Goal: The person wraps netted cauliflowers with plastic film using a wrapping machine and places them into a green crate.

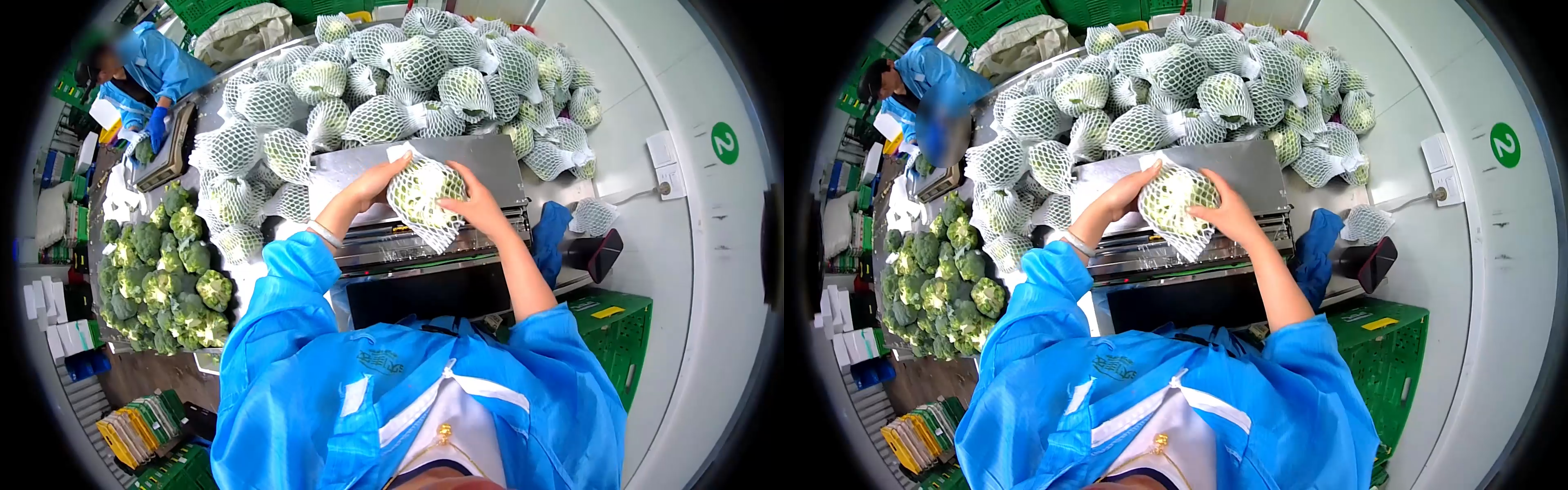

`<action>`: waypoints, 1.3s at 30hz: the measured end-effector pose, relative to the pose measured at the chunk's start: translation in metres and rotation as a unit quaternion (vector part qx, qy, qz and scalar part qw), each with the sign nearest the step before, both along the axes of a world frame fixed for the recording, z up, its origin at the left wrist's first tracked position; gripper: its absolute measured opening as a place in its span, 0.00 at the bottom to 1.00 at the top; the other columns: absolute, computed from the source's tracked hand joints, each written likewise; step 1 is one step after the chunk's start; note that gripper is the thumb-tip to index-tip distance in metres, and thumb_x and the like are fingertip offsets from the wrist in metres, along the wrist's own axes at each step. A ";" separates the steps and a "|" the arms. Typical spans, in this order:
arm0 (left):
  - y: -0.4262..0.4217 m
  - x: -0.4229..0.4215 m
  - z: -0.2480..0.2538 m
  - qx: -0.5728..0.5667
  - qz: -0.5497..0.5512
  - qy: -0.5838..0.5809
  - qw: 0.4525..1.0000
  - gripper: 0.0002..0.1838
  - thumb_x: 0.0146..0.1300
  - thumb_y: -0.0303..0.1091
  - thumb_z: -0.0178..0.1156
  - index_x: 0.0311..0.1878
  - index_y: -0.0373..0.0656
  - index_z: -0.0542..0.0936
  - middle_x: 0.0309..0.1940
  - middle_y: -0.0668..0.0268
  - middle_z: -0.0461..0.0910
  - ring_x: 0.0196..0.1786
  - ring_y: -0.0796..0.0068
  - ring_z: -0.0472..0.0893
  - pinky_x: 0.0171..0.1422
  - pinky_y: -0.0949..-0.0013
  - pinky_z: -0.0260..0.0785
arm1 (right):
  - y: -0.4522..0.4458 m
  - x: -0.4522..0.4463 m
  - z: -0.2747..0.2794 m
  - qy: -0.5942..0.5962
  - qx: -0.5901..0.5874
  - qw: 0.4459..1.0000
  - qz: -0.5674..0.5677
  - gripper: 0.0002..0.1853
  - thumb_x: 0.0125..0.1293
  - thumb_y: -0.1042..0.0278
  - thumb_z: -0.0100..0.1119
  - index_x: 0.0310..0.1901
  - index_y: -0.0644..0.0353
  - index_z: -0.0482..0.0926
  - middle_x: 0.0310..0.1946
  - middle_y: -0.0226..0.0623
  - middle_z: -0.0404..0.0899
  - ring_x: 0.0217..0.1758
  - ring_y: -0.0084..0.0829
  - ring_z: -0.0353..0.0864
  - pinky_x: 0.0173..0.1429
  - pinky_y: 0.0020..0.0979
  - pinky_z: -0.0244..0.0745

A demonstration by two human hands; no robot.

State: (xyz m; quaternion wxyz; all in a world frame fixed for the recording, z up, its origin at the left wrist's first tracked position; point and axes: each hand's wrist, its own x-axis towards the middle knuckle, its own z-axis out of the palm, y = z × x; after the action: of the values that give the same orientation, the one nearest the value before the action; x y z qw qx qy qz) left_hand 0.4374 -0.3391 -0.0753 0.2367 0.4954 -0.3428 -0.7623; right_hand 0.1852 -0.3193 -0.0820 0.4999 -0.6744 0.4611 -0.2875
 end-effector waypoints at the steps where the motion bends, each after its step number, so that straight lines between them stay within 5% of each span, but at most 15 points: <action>1: 0.004 -0.011 -0.008 -0.059 0.074 -0.026 0.995 0.32 0.70 0.57 0.55 0.67 0.43 0.70 0.53 0.62 0.81 0.51 0.73 0.82 0.51 0.66 0.76 | -0.001 -0.003 -0.014 0.014 -0.012 1.000 -0.022 0.41 0.59 0.56 0.72 0.70 0.61 0.63 0.63 0.49 0.73 0.64 0.39 0.75 0.66 0.36 0.69; 5: 0.034 -0.023 -0.033 -0.453 0.133 -0.237 0.849 0.30 0.65 0.46 0.63 0.68 0.47 0.70 0.58 0.52 0.77 0.55 0.59 0.79 0.54 0.65 0.72 | 0.001 -0.016 -0.044 0.000 0.005 0.997 -0.072 0.41 0.61 0.51 0.69 0.71 0.62 0.63 0.64 0.52 0.72 0.67 0.43 0.73 0.68 0.36 0.67; 10: 0.054 -0.039 -0.042 -0.363 0.207 -0.265 0.869 0.30 0.66 0.42 0.64 0.67 0.39 0.69 0.54 0.49 0.78 0.55 0.59 0.79 0.60 0.64 0.69 | -0.010 -0.013 -0.032 0.056 -0.077 0.995 -0.021 0.39 0.67 0.48 0.63 0.72 0.61 0.62 0.66 0.54 0.70 0.69 0.46 0.70 0.69 0.37 0.65; 13: 0.073 -0.014 -0.027 -0.244 0.240 -0.148 0.928 0.34 0.66 0.42 0.65 0.71 0.41 0.64 0.62 0.48 0.72 0.50 0.67 0.82 0.48 0.67 0.76 | -0.006 -0.041 0.006 0.034 0.031 0.999 -0.011 0.37 0.68 0.50 0.62 0.72 0.60 0.62 0.65 0.51 0.72 0.59 0.40 0.78 0.59 0.35 0.75; 14: 0.089 -0.004 -0.015 -0.288 0.236 -0.252 0.893 0.37 0.65 0.41 0.67 0.72 0.42 0.62 0.63 0.52 0.70 0.43 0.71 0.83 0.42 0.69 0.76 | 0.000 -0.058 0.006 0.042 -0.039 0.997 -0.045 0.36 0.67 0.52 0.63 0.71 0.59 0.63 0.62 0.48 0.74 0.54 0.35 0.80 0.53 0.34 0.77; 16: 0.126 0.021 -0.007 -0.370 0.237 -0.472 0.764 0.22 0.61 0.36 0.70 0.54 0.36 0.78 0.47 0.57 0.79 0.35 0.68 0.82 0.39 0.68 0.74 | 0.022 -0.102 0.009 0.146 -0.167 0.969 -0.106 0.29 0.64 0.55 0.66 0.62 0.61 0.72 0.54 0.46 0.78 0.53 0.44 0.79 0.53 0.40 0.75; 18: 0.158 0.031 -0.014 -0.276 0.241 -0.564 0.740 0.13 0.59 0.39 0.70 0.31 0.36 0.84 0.31 0.58 0.82 0.32 0.62 0.80 0.39 0.62 0.72 | 0.046 -0.122 -0.007 0.295 -0.209 0.922 -0.141 0.21 0.61 0.52 0.67 0.46 0.62 0.82 0.44 0.43 0.79 0.50 0.45 0.77 0.53 0.43 0.71; 22: 0.170 -0.016 -0.048 -0.323 0.120 -0.629 0.697 0.12 0.56 0.38 0.71 0.25 0.39 0.84 0.30 0.59 0.81 0.37 0.55 0.78 0.41 0.54 0.70 | 0.073 -0.104 -0.043 0.483 -0.247 0.828 -0.139 0.18 0.60 0.50 0.67 0.33 0.60 0.84 0.39 0.39 0.78 0.47 0.40 0.76 0.52 0.43 0.67; 25: 0.162 -0.026 -0.071 -0.383 0.126 -0.555 0.727 0.15 0.62 0.41 0.67 0.28 0.39 0.80 0.27 0.62 0.79 0.35 0.59 0.77 0.42 0.58 0.68 | 0.067 -0.096 -0.059 0.303 -0.194 0.923 -0.133 0.12 0.64 0.60 0.64 0.32 0.61 0.81 0.34 0.37 0.79 0.42 0.41 0.78 0.47 0.42 0.70; 26: 0.166 -0.013 -0.071 -0.325 0.103 -0.465 0.817 0.15 0.63 0.41 0.66 0.28 0.39 0.78 0.27 0.64 0.78 0.34 0.62 0.77 0.42 0.61 0.68 | 0.066 -0.106 -0.058 0.245 -0.186 0.945 -0.112 0.11 0.65 0.62 0.62 0.32 0.62 0.80 0.30 0.36 0.78 0.36 0.38 0.79 0.43 0.39 0.72; 29: 0.178 0.036 -0.012 -0.187 0.025 -0.168 0.968 0.16 0.68 0.41 0.62 0.30 0.40 0.74 0.26 0.67 0.76 0.32 0.71 0.76 0.40 0.67 0.67 | 0.070 -0.144 0.000 -0.056 0.211 0.975 0.048 0.10 0.71 0.65 0.55 0.34 0.59 0.72 0.20 0.28 0.69 0.25 0.20 0.69 0.33 0.27 0.66; 32: 0.174 0.073 0.064 -0.187 0.038 0.120 0.974 0.13 0.71 0.40 0.58 0.33 0.42 0.72 0.30 0.60 0.80 0.34 0.71 0.77 0.42 0.67 0.68 | 0.069 -0.131 0.074 -0.347 0.205 0.905 0.132 0.09 0.74 0.66 0.50 0.35 0.58 0.70 0.25 0.34 0.75 0.29 0.28 0.72 0.37 0.29 0.67; 34: 0.140 0.054 0.086 -0.266 0.154 0.287 0.907 0.11 0.73 0.38 0.55 0.40 0.41 0.72 0.38 0.54 0.82 0.43 0.62 0.81 0.51 0.60 0.71 | 0.045 -0.095 0.096 -0.439 0.090 0.894 0.026 0.12 0.73 0.62 0.54 0.39 0.63 0.70 0.36 0.42 0.81 0.38 0.31 0.79 0.45 0.31 0.72; 36: 0.091 0.009 0.089 -0.268 0.394 0.266 0.838 0.11 0.73 0.40 0.54 0.45 0.41 0.72 0.46 0.51 0.81 0.51 0.57 0.79 0.60 0.54 0.69 | -0.001 -0.050 0.085 -0.417 -0.006 0.906 -0.073 0.12 0.74 0.63 0.52 0.42 0.65 0.71 0.45 0.46 0.82 0.49 0.35 0.81 0.55 0.34 0.72; 39: 0.015 0.002 -0.025 -0.388 0.348 -0.042 0.852 0.11 0.75 0.39 0.52 0.46 0.40 0.72 0.49 0.54 0.80 0.53 0.61 0.77 0.63 0.62 0.66 | -0.067 -0.018 -0.003 -0.106 -0.103 0.987 -0.066 0.12 0.75 0.61 0.50 0.47 0.64 0.72 0.44 0.41 0.80 0.48 0.34 0.78 0.57 0.34 0.69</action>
State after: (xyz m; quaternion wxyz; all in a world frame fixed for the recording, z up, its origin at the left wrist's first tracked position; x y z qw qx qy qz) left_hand 0.4392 -0.3245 -0.0999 0.6451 0.4816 -0.4255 -0.4134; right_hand 0.1670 -0.3866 -0.0852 0.4537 -0.6559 0.4174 -0.4355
